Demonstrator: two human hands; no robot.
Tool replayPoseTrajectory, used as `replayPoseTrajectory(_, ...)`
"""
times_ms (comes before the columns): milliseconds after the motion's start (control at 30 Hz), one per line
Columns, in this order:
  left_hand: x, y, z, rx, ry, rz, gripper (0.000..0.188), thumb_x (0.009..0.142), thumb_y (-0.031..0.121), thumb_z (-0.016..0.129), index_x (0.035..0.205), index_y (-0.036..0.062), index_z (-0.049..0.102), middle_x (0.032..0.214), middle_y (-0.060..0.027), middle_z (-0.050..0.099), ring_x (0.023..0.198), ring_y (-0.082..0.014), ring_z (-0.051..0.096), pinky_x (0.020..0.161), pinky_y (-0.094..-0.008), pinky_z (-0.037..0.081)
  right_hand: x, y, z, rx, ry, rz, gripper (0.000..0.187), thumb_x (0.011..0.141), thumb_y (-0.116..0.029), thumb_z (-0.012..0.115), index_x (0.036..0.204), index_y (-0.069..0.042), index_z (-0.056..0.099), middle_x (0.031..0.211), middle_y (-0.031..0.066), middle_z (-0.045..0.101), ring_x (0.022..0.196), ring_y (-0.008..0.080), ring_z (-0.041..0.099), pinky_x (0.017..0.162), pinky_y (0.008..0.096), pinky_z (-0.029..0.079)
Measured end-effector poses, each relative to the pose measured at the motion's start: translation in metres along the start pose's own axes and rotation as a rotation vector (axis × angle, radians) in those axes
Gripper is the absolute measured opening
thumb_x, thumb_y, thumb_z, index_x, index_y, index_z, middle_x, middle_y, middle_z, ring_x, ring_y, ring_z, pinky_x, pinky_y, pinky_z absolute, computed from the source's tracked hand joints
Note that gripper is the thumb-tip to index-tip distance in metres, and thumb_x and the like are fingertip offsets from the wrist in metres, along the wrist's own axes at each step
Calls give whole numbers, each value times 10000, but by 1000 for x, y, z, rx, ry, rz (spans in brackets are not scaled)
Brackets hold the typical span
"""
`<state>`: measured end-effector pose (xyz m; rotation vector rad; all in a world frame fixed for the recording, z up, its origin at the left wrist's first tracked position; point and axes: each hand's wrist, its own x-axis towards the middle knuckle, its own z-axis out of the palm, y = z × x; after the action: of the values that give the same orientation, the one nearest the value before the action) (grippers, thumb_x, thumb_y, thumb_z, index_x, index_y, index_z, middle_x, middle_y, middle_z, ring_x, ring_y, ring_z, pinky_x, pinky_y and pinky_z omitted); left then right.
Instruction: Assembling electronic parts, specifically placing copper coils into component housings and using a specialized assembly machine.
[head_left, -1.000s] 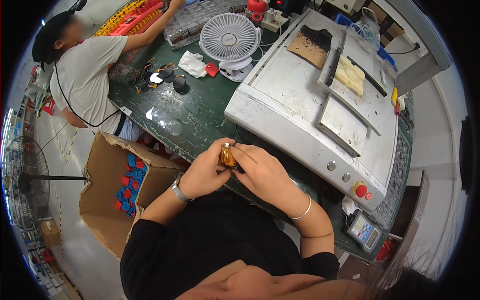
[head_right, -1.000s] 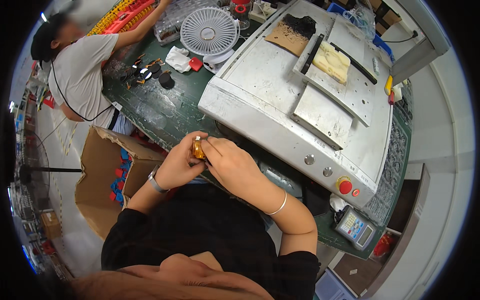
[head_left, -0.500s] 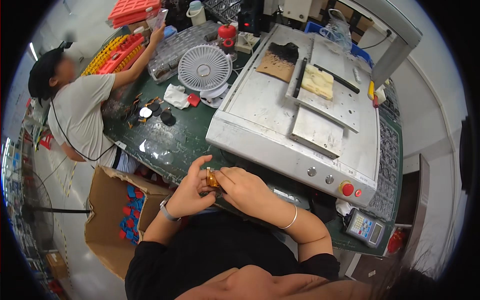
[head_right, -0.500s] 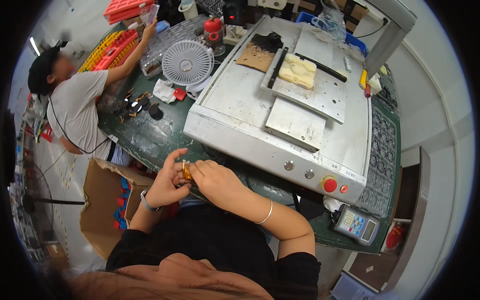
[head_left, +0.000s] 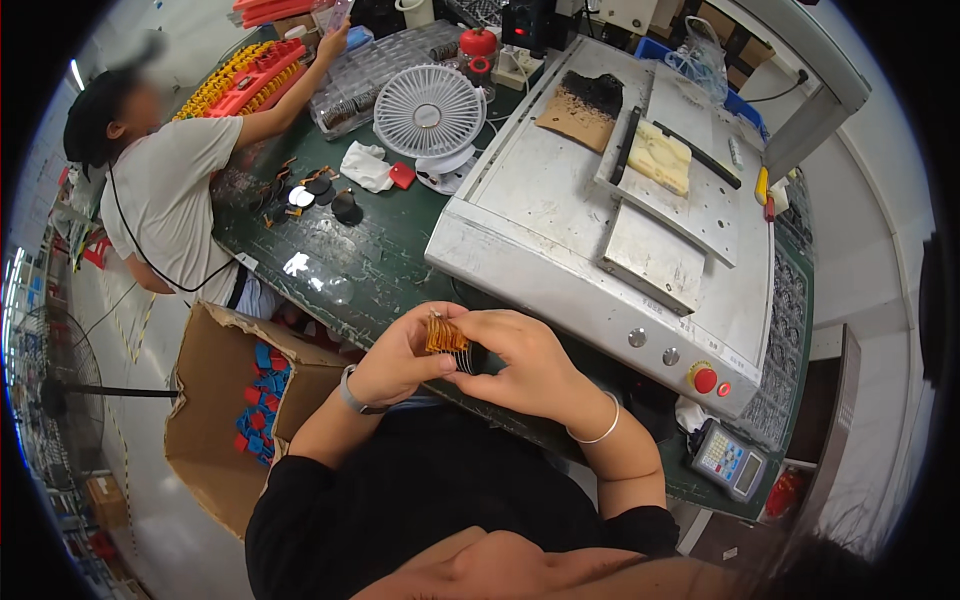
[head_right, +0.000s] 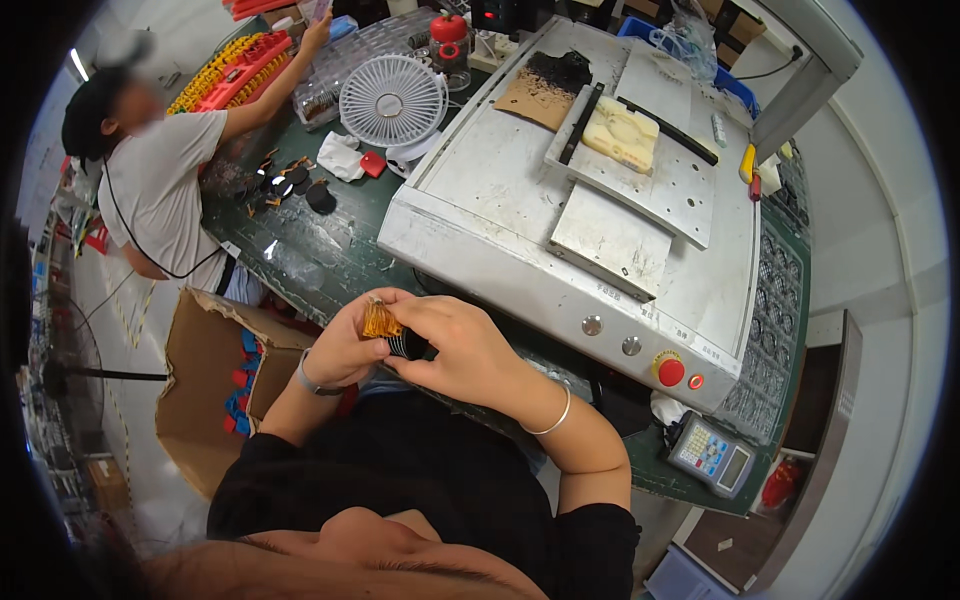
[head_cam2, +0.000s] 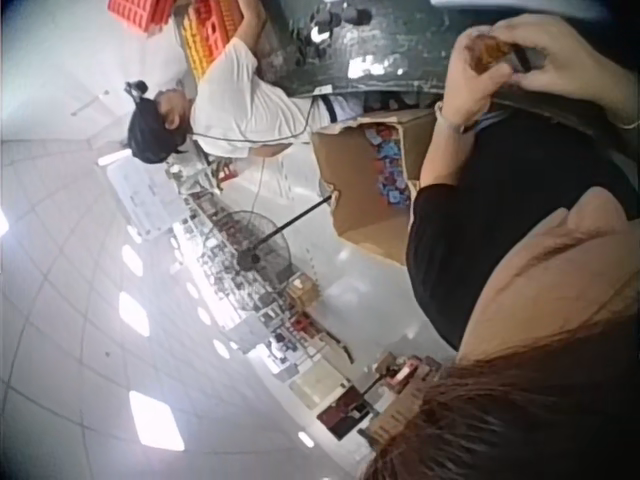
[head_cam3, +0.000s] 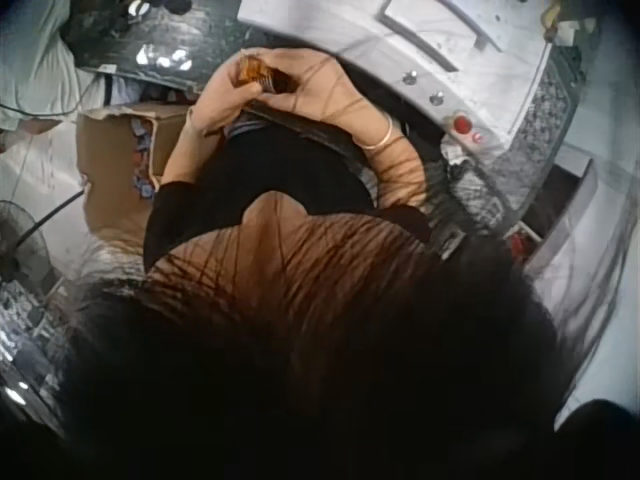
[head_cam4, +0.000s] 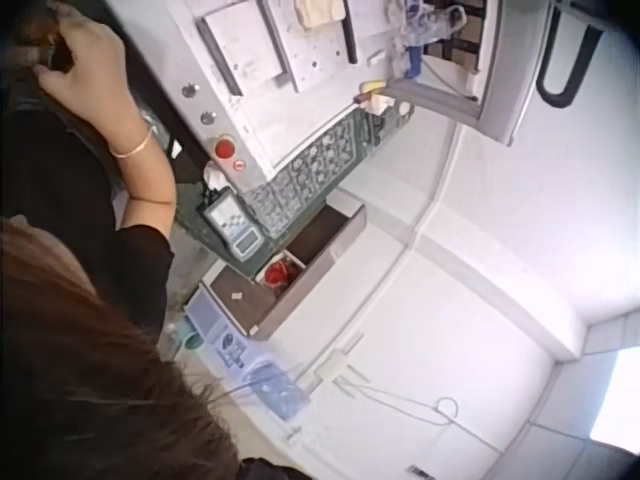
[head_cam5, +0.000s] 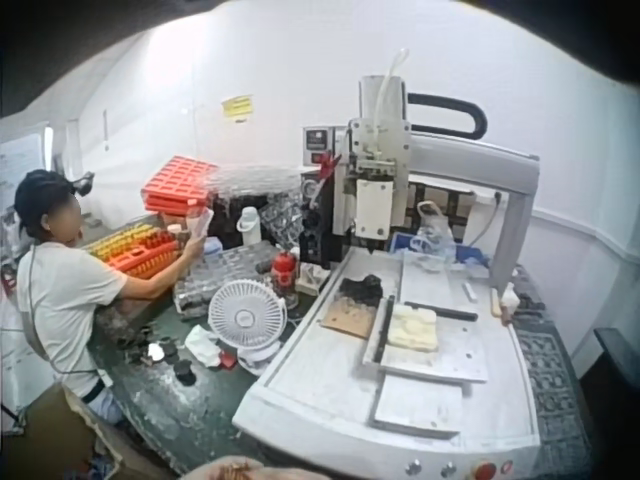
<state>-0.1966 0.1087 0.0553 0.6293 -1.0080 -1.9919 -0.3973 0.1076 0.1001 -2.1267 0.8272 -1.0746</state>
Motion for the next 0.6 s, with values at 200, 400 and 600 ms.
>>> replayPoseTrajectory(200, -2, 1, 1, -53, -2, -5, 585, 768, -63, 710, 1287, -18, 444, 1179, -51, 552, 1077, -126, 555, 919, -265, 469, 3, 4, 0, -44, -18, -104, 417, 666, -115, 779, 1055, -46, 647, 1024, 95, 667, 1027, 274, 618, 911, 375, 472)
replayPoseTrajectory(400, 0, -7, 5, -59, 28, 80, 616, 759, -93, 699, 1311, -27, 432, 1183, -58, 552, 1110, -128, 539, 934, -267, 460, 5, 6, 3, -176, -47, -164, 390, 678, -135, 771, 1041, -55, 652, 1042, 91, 658, 1061, 281, 598, 968, 438, 426)
replayPoseTrajectory(600, -4, -6, 1, -69, 33, 38, 610, 765, -120, 682, 1310, -28, 423, 1094, -80, 583, 857, -119, 638, 744, -247, 566, 5, -10, 12, -190, -60, -134, 423, 689, -104, 763, 1083, -30, 627, 1039, 118, 652, 960, 303, 631, 839, 360, 519)
